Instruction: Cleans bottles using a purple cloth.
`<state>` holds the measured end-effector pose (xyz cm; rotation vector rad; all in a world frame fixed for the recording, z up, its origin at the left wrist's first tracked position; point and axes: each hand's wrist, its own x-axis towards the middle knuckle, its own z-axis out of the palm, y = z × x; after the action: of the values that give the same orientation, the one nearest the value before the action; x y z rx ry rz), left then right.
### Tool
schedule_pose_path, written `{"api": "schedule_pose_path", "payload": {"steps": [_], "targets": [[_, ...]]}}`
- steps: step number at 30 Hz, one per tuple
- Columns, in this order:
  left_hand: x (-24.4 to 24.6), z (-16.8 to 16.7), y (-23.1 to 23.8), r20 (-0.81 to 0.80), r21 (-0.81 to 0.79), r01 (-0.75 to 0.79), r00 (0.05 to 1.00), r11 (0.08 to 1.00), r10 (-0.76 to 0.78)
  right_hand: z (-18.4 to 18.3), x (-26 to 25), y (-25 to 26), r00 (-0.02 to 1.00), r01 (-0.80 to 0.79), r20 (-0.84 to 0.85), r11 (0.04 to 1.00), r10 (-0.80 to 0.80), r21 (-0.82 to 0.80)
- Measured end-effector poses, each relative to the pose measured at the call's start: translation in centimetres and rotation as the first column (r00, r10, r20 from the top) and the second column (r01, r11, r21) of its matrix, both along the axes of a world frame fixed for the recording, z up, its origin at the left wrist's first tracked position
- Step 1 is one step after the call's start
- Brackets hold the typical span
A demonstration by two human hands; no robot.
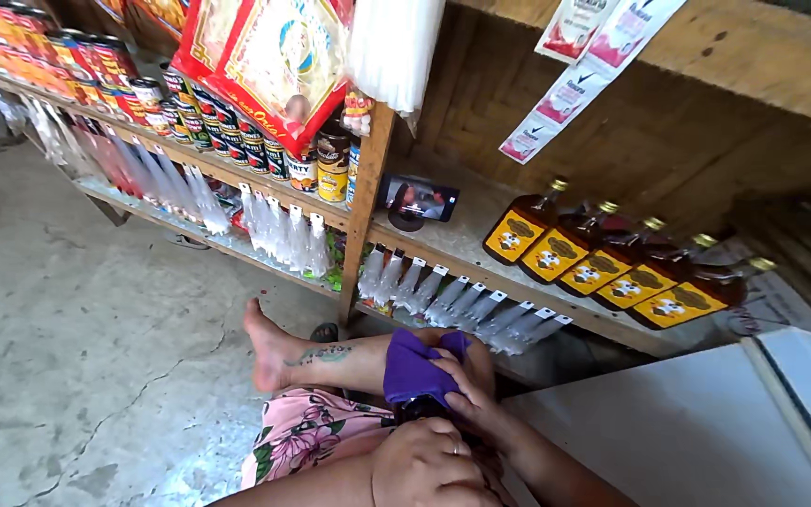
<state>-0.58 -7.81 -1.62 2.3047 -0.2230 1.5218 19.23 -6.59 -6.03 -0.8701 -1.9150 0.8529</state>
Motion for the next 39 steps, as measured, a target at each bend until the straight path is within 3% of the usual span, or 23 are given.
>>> {"api": "schedule_pose_path", "payload": {"steps": [7, 11, 17, 23, 29, 34, 36, 39], "targets": [[0.0, 0.2, 0.3, 0.052, -0.043, -0.012, 0.999, 0.999, 0.014, -1.9, -0.2, -1.4, 0.995, 0.096, 0.002, 0.985, -0.097, 0.14], [-0.2, 0.4, 0.5, 0.058, -0.069, -0.009, 0.998, 0.998, 0.013, -0.8, -0.6, -0.4, 0.996, 0.07, 0.04, 0.981, -0.079, 0.178], [-0.2, 0.4, 0.4, 0.063, -0.086, -0.011, 0.998, 0.996, 0.016, 2.9, -1.6, 2.2, 0.986, -0.054, 0.164, 0.996, 0.042, 0.069], [-0.1, 0.0, 0.2, 0.053, -0.048, -0.001, 0.999, 0.999, 0.004, 5.7, -2.6, 4.3, 0.899, -0.216, 0.374, 0.973, 0.229, -0.076], [0.3, -0.3, -0.1, 0.007, 0.005, 0.014, 1.0, 1.0, -0.014, 8.5, -5.1, 5.7, 0.656, -0.258, 0.631, 0.909, 0.414, -0.328], [0.3, -0.3, -0.2, -0.024, 0.021, 0.026, 0.999, 0.999, -0.025, 9.5, -7.5, 6.7, 0.462, -0.235, 0.715, 0.849, 0.525, -0.472], [0.3, -0.4, -0.1, -0.032, 0.024, 0.031, 0.999, 0.999, -0.03, 9.1, -7.7, 7.5, 0.475, -0.245, 0.674, 0.821, 0.565, -0.515], [0.2, -0.4, -0.2, -0.043, 0.025, 0.032, 0.999, 0.999, -0.031, 7.4, -7.0, 8.9, 0.595, -0.239, 0.561, 0.793, 0.576, -0.56]]}}
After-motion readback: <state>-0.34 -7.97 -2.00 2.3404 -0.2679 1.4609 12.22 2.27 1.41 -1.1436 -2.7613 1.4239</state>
